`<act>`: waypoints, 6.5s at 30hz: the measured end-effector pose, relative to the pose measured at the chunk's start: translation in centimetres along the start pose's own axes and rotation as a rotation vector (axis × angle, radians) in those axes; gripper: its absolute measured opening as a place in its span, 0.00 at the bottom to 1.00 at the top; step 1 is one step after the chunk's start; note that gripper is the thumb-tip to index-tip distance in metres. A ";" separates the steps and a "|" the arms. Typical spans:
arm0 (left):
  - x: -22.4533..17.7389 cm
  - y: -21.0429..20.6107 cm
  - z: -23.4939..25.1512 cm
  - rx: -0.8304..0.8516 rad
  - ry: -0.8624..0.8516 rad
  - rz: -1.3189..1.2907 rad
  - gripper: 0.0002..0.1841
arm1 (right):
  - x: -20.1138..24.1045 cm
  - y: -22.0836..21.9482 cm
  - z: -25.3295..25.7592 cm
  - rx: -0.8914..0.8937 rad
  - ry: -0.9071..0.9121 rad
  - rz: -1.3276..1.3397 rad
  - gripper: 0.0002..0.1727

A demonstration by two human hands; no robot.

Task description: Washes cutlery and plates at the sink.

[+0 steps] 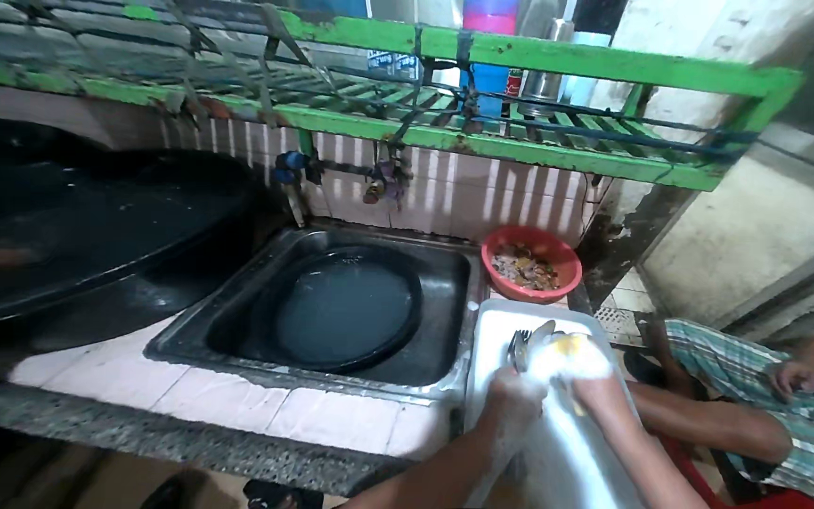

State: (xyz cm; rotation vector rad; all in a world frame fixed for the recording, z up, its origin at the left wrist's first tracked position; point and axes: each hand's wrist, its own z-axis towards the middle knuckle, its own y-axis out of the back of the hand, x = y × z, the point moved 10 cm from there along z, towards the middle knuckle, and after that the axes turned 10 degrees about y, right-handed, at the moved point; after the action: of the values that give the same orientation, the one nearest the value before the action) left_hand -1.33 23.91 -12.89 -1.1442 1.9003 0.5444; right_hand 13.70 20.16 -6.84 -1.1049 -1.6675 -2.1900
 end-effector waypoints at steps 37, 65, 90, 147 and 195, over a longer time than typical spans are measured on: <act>-0.8 0.3 1.7 0.326 0.025 -0.645 0.11 | -1.1 -5.4 -8.3 1.019 -0.165 -0.176 0.26; -2.1 1.2 -1.4 -0.053 0.014 0.301 0.16 | -3.5 0.5 0.0 -0.245 -0.305 0.467 0.21; -0.8 -0.6 -2.1 0.247 0.115 -0.084 0.05 | -0.8 3.9 1.9 -0.294 -0.140 0.541 0.18; -6.4 -1.1 -0.2 0.179 -0.005 0.641 0.13 | -1.4 0.6 -1.6 -0.139 -0.361 0.751 0.22; -3.5 0.5 -2.1 0.212 -0.140 0.238 0.13 | 3.2 -0.8 -0.2 -0.053 -0.191 0.947 0.17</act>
State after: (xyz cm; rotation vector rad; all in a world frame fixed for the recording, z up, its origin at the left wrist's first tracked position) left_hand -1.79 24.45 -8.88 -0.7310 1.9310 0.5219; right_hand 10.90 21.15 -5.46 -1.6908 -0.8182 -1.5303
